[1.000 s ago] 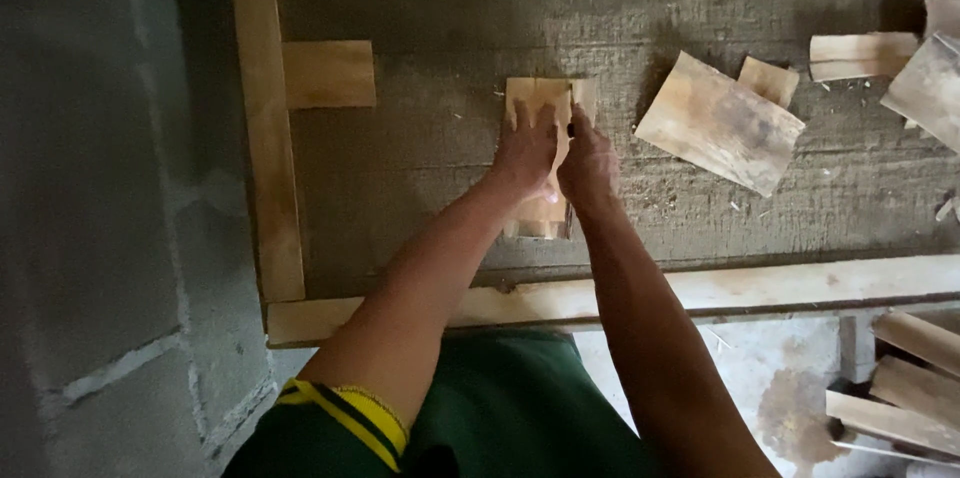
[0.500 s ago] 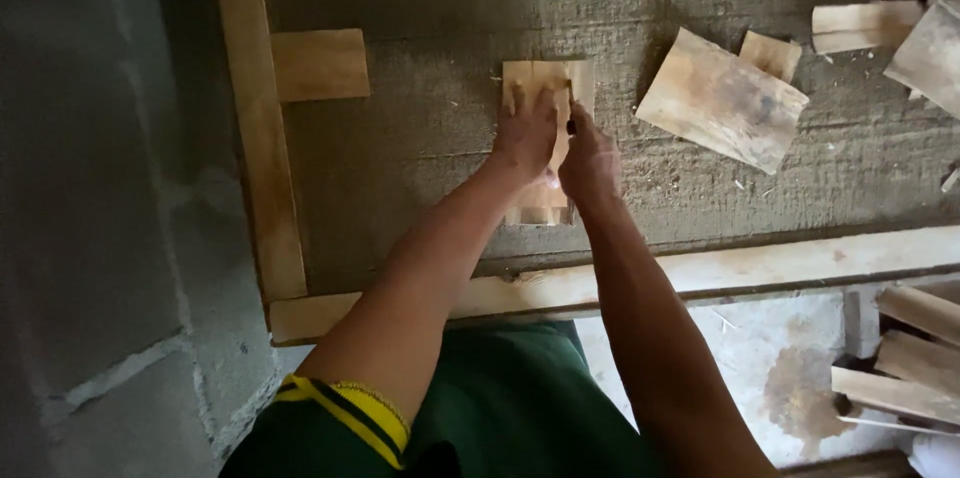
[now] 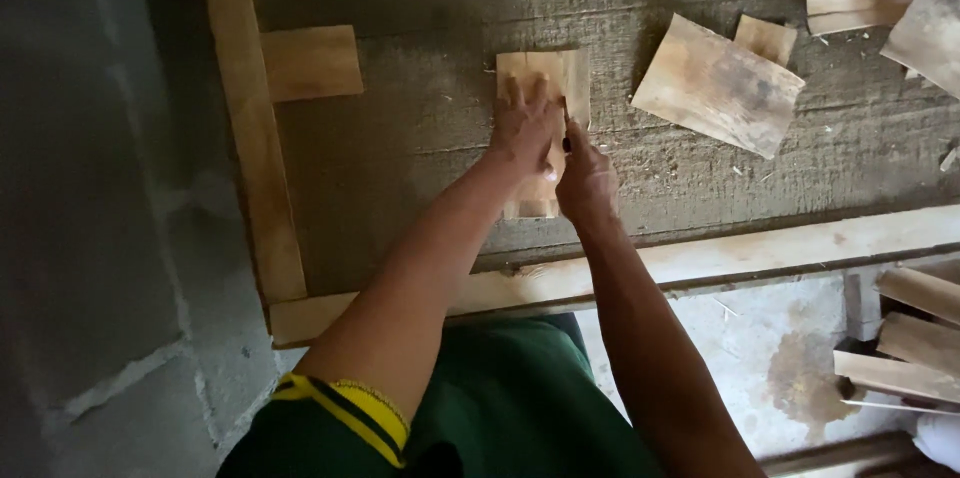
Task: Shaving and marking small wooden pieces with a utility knife in a workshop.
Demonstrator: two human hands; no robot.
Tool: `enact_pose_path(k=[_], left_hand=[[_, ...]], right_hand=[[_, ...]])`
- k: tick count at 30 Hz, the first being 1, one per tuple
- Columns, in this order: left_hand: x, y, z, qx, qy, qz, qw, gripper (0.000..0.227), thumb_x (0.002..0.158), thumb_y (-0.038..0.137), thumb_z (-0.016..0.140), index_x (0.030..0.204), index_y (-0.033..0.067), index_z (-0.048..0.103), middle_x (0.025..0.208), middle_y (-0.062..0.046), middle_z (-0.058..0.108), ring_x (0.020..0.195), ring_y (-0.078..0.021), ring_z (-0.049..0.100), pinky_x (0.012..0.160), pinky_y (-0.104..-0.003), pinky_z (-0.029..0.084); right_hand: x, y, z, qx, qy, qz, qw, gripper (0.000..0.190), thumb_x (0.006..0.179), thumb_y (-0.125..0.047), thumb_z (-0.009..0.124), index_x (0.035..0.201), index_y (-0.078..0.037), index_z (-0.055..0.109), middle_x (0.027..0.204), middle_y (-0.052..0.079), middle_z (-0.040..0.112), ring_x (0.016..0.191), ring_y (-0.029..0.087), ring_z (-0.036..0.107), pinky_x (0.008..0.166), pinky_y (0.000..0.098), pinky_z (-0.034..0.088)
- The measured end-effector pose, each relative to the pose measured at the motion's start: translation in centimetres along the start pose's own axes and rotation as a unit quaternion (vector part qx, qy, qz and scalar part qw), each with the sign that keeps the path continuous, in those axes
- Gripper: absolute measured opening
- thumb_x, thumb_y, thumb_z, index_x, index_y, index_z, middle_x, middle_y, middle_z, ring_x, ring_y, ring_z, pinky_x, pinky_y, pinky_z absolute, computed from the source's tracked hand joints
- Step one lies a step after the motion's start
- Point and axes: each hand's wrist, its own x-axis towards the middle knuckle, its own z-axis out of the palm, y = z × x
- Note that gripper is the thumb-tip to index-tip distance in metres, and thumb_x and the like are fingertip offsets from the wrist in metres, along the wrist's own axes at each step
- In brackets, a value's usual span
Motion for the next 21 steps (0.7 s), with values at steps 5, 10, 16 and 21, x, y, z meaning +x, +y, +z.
enact_pose_path(k=[5,10,16,21], left_hand=[[-0.1,0.2,-0.6,0.018,-0.011,0.015,1.000,0.134,0.057,0.068,0.091,0.162,0.0128,0.028,0.168,-0.021,0.015,0.148,-0.0579,0.018,0.124,-0.068,0.015],[1.6,0.4,2.5,-0.003,-0.016,0.000,1.000,0.132,0.054,0.065,0.094,0.157,0.0076,0.035,0.168,-0.021,0.013,0.147,-0.0600,0.015,0.118,-0.065,0.020],[1.2,0.5,1.8,-0.035,-0.049,-0.001,0.998,0.108,0.069,0.045,0.092,0.156,0.0111,0.037,0.172,-0.020,0.008,0.150,-0.0619,0.014,0.117,-0.065,0.028],[2.5,0.6,4.4,-0.015,0.037,-0.010,0.999,0.082,0.093,0.034,0.076,0.155,-0.0009,0.035,0.171,-0.023,0.011,0.148,-0.0648,0.015,0.122,-0.067,0.023]], right_hand=[[-0.8,2.0,1.1,-0.013,0.037,-0.077,0.996,0.055,0.093,0.010,0.057,0.145,-0.007,0.053,0.116,0.022,0.075,0.094,0.034,0.075,0.071,0.0425,0.062],[-2.4,2.5,1.4,-0.011,0.039,-0.075,0.996,0.054,0.095,0.010,0.052,0.147,-0.003,0.049,0.120,0.025,0.072,0.097,0.035,0.075,0.070,0.0372,0.065],[-5.1,-1.5,-1.9,-0.007,-0.034,0.014,0.999,0.051,0.103,0.007,0.043,0.152,-0.007,0.042,0.129,0.022,0.068,0.088,0.034,0.077,0.058,0.0409,0.065],[-6.8,-1.2,-2.1,-0.014,-0.010,-0.035,0.999,0.064,0.094,0.009,0.049,0.154,-0.012,0.042,0.119,0.025,0.072,0.091,0.040,0.074,0.066,0.0473,0.063]])
